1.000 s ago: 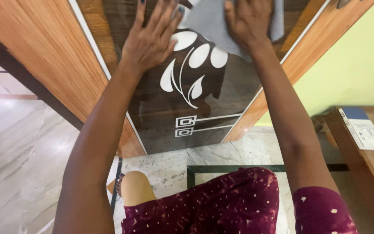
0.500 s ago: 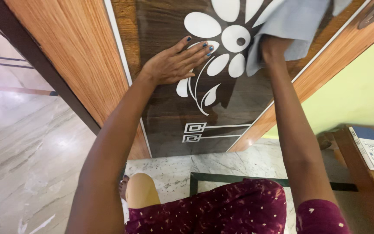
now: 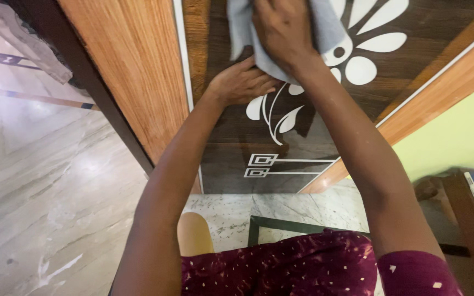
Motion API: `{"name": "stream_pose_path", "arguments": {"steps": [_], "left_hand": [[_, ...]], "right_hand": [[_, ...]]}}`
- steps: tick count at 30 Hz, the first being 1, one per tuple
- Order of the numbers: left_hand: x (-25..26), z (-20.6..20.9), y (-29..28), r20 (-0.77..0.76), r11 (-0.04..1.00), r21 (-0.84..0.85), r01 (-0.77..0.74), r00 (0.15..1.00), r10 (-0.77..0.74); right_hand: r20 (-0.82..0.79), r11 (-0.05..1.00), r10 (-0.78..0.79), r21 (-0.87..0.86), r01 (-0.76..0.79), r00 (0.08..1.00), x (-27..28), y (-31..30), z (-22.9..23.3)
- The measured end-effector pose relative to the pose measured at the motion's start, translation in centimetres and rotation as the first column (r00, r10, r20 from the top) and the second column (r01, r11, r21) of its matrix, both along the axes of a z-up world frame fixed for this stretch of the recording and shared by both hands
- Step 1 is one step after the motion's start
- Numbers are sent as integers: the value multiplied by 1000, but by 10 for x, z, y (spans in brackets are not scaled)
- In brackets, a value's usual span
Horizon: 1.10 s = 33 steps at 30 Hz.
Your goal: The person cleans a door by wiping its decorated surface and edges with a cloth.
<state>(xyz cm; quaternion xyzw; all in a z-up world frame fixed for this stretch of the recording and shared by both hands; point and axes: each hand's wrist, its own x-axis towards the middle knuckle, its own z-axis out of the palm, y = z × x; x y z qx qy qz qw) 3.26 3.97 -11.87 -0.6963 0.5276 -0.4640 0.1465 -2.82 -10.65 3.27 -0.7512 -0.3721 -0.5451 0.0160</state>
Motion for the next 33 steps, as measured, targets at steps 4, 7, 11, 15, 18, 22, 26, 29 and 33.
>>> {"name": "stream_pose_path", "arguments": {"steps": [4,7,11,15,18,22,26,29,33], "left_hand": [[-1,-1,-1,18,1000,-24,-12,1000,12],[-7,0,2,30,984,-161,77,997,-73],[-11,18,-12,-23,990,-119,78,996,-82],[-25,30,0,26,996,-78,44,999,-42],[-26,37,1,162,994,-97,52,986,-36],[-28,35,0,215,993,-112,43,976,-18],[-22,27,-6,152,997,-80,-25,988,36],[-14,12,4,105,993,-111,-33,993,45],[-3,-3,12,54,991,-116,-60,996,67]], "right_hand": [[-42,990,38,-136,-44,998,23,52,-7],[-33,973,156,-165,-159,987,44,98,-27],[-89,952,179,-234,-195,980,62,151,-53],[-62,912,242,-325,-249,968,67,183,-68],[33,889,213,-422,-179,977,65,195,-73],[311,854,93,-514,85,946,64,188,-69],[125,881,162,-466,-86,979,71,169,-55],[47,870,150,-481,-109,988,69,137,-35],[36,892,113,-443,-85,993,50,79,-18]]}}
